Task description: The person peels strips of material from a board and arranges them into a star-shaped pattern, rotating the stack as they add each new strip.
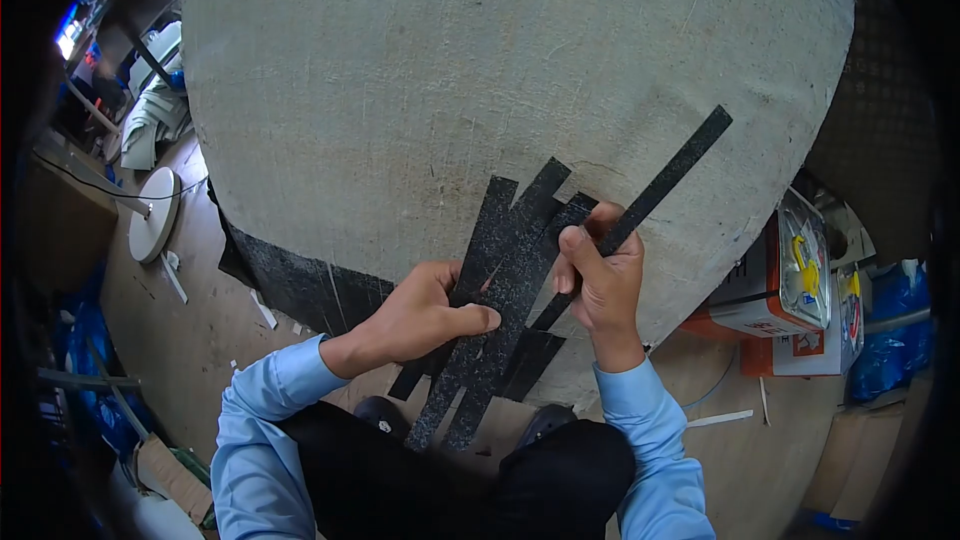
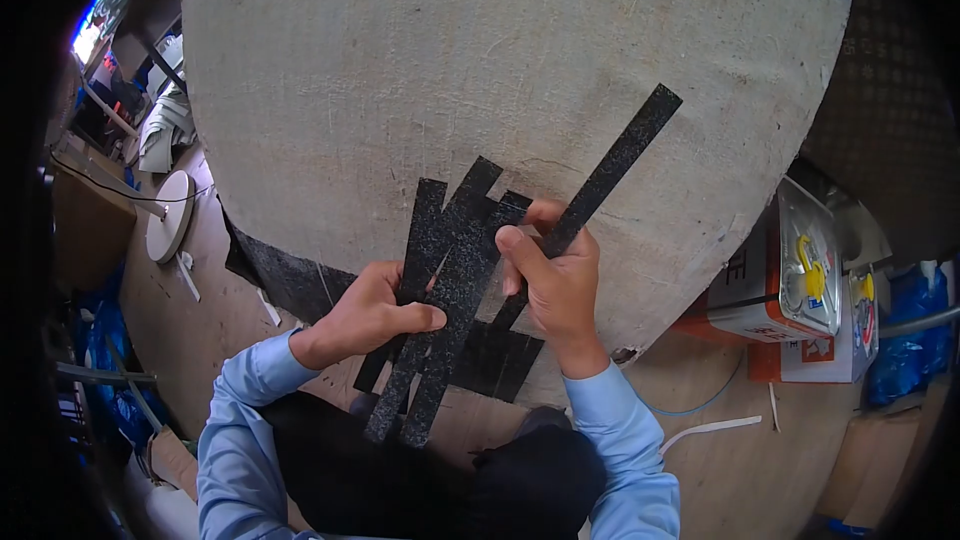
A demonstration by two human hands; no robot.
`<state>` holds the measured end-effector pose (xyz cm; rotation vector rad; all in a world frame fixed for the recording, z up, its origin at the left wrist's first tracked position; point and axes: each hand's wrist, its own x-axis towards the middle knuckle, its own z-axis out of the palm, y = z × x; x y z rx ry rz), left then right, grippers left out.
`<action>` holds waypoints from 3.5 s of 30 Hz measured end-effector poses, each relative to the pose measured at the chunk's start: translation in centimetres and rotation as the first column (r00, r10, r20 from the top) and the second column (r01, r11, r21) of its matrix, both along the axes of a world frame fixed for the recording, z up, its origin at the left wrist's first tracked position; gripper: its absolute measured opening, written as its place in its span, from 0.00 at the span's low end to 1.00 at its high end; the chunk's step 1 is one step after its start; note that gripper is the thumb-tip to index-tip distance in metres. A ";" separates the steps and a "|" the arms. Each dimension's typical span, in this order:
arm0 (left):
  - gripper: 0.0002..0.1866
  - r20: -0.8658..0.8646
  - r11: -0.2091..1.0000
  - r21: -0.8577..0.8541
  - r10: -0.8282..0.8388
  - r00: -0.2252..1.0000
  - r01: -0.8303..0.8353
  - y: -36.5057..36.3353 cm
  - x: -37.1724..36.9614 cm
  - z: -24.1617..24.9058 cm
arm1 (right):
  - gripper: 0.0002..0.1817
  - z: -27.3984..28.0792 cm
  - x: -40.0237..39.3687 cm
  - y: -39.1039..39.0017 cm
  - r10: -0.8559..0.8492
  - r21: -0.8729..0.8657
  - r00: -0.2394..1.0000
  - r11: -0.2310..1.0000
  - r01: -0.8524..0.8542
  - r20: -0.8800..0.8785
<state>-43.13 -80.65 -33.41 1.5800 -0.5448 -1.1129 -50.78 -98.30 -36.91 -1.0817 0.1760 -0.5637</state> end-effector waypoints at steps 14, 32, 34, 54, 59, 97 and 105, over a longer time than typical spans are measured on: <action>0.12 0.186 0.998 -0.014 -0.062 0.981 0.066 0.3 -0.1 -1.1 | 0.08 1.0 -0.4 1.2 -0.178 -0.177 0.975 0.972 0.154 -0.130; 0.12 0.242 0.996 -0.051 -0.061 0.968 0.076 0.1 -0.8 -1.3 | 0.20 0.7 -0.7 1.1 -0.234 -0.329 0.972 0.917 0.226 0.014; 0.12 0.246 0.996 -0.049 -0.065 0.967 0.079 -0.1 -0.6 -1.1 | 0.25 1.0 -0.7 0.8 -0.215 -0.316 0.977 0.926 0.206 0.007; 0.17 0.441 0.994 0.102 -0.079 0.894 0.037 -0.3 -1.0 -1.1 | 0.12 2.0 -1.5 1.0 -0.417 -0.687 0.909 0.661 0.302 -0.002; 0.16 0.437 0.990 0.120 -0.118 0.892 0.072 -0.1 -0.8 -1.1 | 0.12 1.0 -1.1 0.5 -0.392 -0.835 0.881 0.365 0.412 0.264; 0.11 -0.043 0.981 -0.122 -0.153 0.987 0.147 0.8 0.6 -1.7 | 0.09 2.2 1.5 4.0 -0.143 -0.885 0.960 0.374 0.278 0.241; 0.10 -0.294 0.943 -0.322 -0.184 0.938 0.084 1.3 0.1 -2.5 | 0.20 1.6 1.5 3.8 -0.047 -0.926 0.939 0.157 0.344 0.341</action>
